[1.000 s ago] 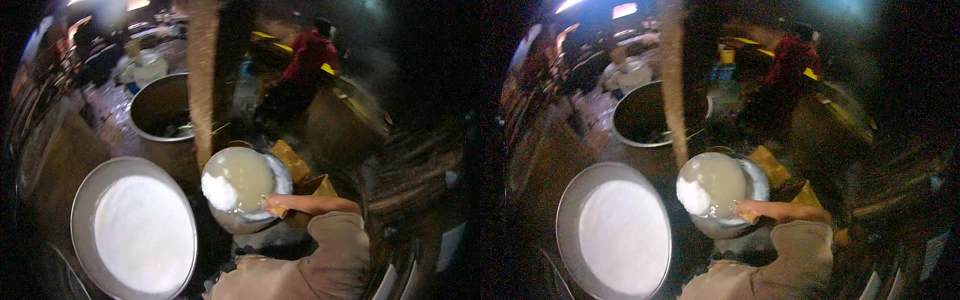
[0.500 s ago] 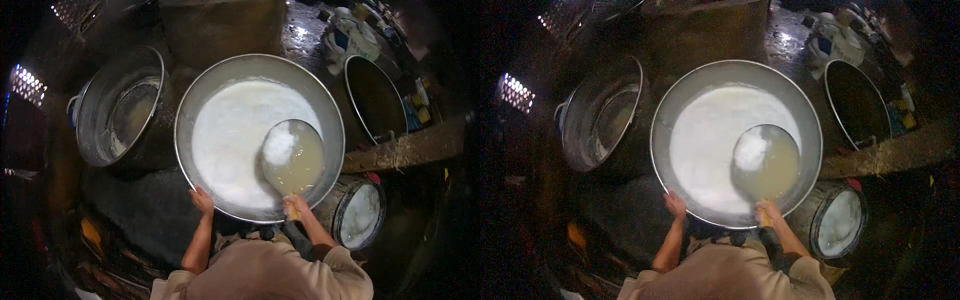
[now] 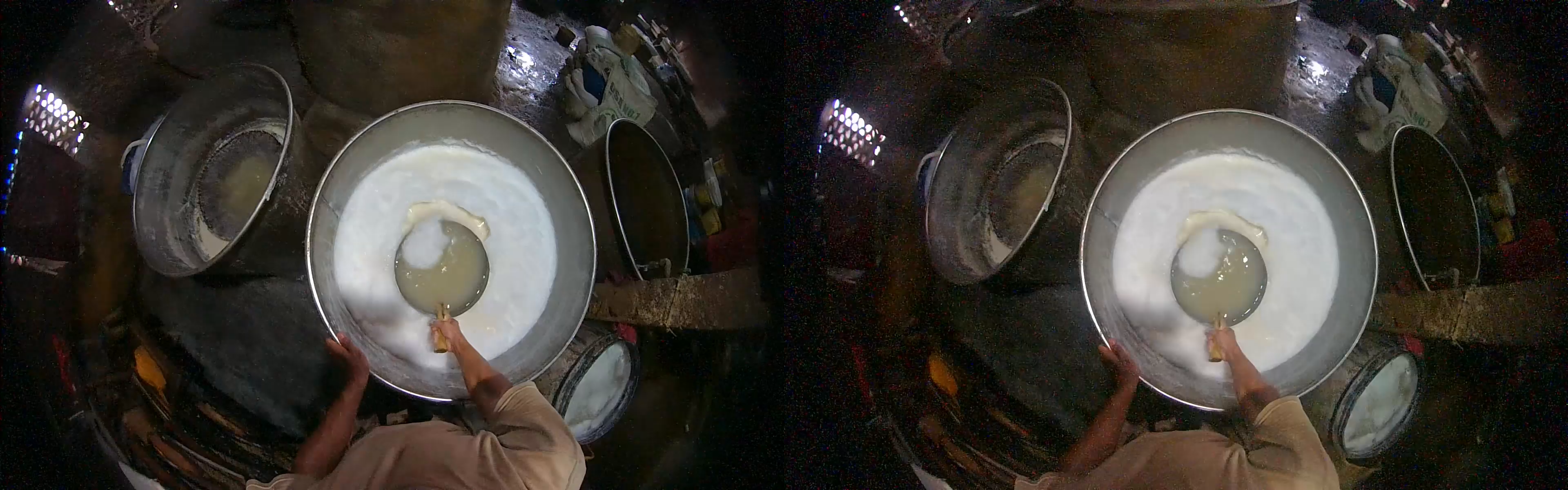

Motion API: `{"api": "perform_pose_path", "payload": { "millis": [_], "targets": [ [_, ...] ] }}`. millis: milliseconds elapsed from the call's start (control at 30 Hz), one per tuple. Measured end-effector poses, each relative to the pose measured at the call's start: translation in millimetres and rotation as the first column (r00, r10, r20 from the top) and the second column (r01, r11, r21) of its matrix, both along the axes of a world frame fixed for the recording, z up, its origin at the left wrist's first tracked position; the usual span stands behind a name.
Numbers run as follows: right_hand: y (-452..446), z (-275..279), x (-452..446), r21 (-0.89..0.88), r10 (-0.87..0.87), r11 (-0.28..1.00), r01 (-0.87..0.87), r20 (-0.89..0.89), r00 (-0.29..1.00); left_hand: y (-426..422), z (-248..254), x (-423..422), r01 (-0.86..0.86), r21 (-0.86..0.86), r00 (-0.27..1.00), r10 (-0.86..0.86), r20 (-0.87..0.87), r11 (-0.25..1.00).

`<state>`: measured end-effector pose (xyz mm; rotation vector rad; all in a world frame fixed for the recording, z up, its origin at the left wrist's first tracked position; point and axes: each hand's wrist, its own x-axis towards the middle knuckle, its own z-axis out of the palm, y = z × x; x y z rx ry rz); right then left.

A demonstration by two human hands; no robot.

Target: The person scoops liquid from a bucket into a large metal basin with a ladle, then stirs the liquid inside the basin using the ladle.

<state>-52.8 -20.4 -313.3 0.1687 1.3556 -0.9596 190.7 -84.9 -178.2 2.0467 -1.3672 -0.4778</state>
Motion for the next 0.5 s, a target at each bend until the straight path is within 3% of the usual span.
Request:
{"api": "perform_pose_path", "payload": {
  "millis": [67,100,133,167,200,233,267,300,367,433,500],
  "targets": [
    [27.9,-45.7,-24.5,0.079,0.091,0.994,-0.077,-0.182,0.979,0.0,21.5,-5.3,0.019,0.112,0.998,-0.012,-0.064,0.994],
    [33.7,-51.2,-36.8,0.218,0.298,0.953,-0.210,-0.548,0.782,-1.7,26.5,-5.5,0.021,0.140,0.997,-0.011,-0.073,0.990],
    [41.3,-37.1,-55.7,0.185,0.179,0.978,-0.097,-0.501,0.847,-0.8,30.9,-6.7,0.026,0.167,0.996,-0.012,-0.084,0.986],
    [53.3,-41.5,-77.0,0.215,0.242,0.968,-0.126,-0.688,0.684,-1.2,31.1,-5.7,0.025,0.119,0.996,-0.015,-0.091,0.993],
    [40.3,49.5,-90.0,0.302,0.252,0.952,-0.058,-0.659,0.709,-0.3,27.2,-3.0,0.029,0.075,0.995,-0.022,-0.096,0.997],
    [50.9,43.1,-114.4,0.394,0.343,0.919,0.022,-0.824,0.451,0.4,27.4,-4.3,0.040,0.029,0.994,-0.036,-0.106,0.999],
    [56.2,73.4,-140.4,0.446,0.404,0.894,0.040,-0.842,0.358,2.5,34.1,-9.9,0.048,-0.031,0.997,-0.049,-0.054,0.998],
    [66.4,93.8,-167.7,0.399,0.353,0.913,0.092,-0.881,0.316,4.6,25.1,-7.0,0.063,-0.055,0.997,-0.065,-0.033,0.996],
    [96.7,182.4,-199.1,0.282,0.274,0.955,0.096,-0.958,0.084,5.4,-4.7,5.3,0.091,-0.102,0.996,-0.091,0.009,0.991],
    [141.5,249.5,-218.2,0.192,0.192,0.961,0.197,-0.981,0.017,2.6,8.3,1.6,0.010,0.014,1.000,-0.010,-0.013,1.000],
    [226.9,247.7,-252.1,-0.016,-0.005,0.959,0.283,-0.999,-0.042,1.4,-31.2,22.9,0.141,-0.218,0.990,-0.141,0.014,0.966]
  ]
}}
